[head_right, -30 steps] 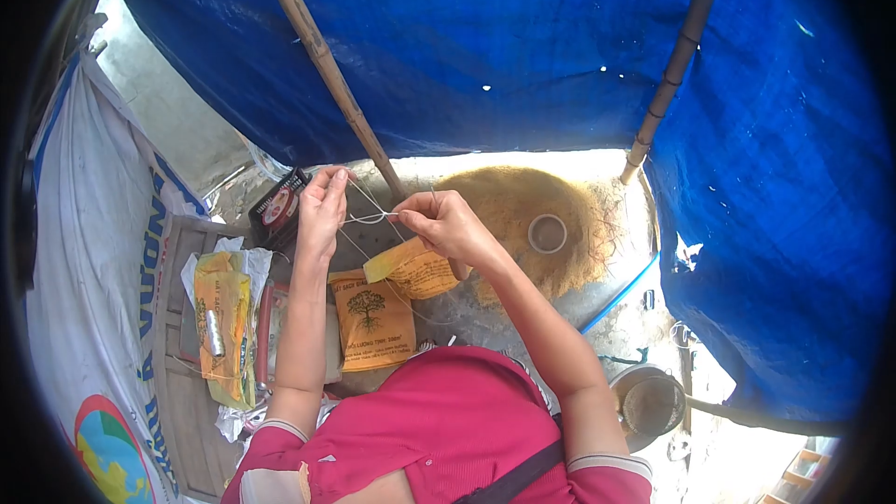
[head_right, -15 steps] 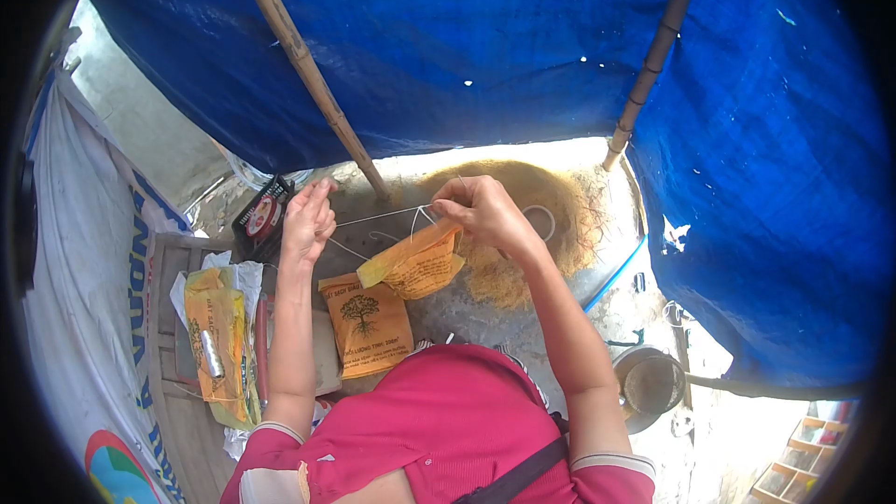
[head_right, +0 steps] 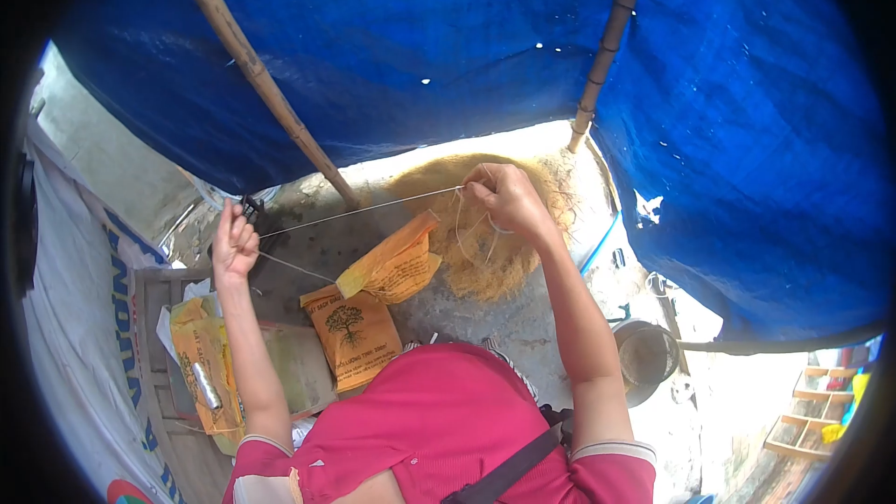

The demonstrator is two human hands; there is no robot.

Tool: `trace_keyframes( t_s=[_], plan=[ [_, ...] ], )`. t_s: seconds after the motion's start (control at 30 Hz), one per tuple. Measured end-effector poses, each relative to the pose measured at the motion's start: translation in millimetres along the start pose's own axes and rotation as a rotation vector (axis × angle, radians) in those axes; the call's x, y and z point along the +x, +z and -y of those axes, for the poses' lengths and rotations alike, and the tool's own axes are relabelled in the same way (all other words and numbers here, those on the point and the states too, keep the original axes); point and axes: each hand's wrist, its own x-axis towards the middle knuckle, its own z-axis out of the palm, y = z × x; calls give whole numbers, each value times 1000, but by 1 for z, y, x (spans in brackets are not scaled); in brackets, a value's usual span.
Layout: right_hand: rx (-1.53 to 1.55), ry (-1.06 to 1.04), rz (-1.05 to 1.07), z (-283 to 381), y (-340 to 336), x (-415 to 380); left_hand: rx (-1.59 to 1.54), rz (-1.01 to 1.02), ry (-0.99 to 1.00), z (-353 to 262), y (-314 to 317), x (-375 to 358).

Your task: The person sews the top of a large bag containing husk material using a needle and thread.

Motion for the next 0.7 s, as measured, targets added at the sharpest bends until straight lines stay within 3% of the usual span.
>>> trace_keyframes(
  t_s=[0.13, 0.17, 0.27, 0.33, 0.47, 0.57, 0.6, 0.7],
  plan=[
    [-41, -22, -151, -24, -20, 4, 8, -40, 25, -18, -40, 8],
    [-208, 99, -117, -16, -32, 0, 14, -69, 22, -23, -49, 11],
    [-326, 141, -196, -32, -52, 3, 15, -184, 63, -34, -80, 29],
    [-278, 75, -255, -51, -61, 5, 63, -223, 80, -45, -91, 36],
    [-402, 85, -449, -87, -84, 11, 214, -438, 205, -73, -130, 51],
    [-435, 172, -551, -117, -109, 12, 216, -463, 275, -113, -183, 58],
    [-425, 190, -674, -142, -118, 16, 178, -450, 289, -126, -201, 58],
    [-463, 186, -814, -187, -151, 8, 200, -577, 374, -154, -225, 50]
  ],
)
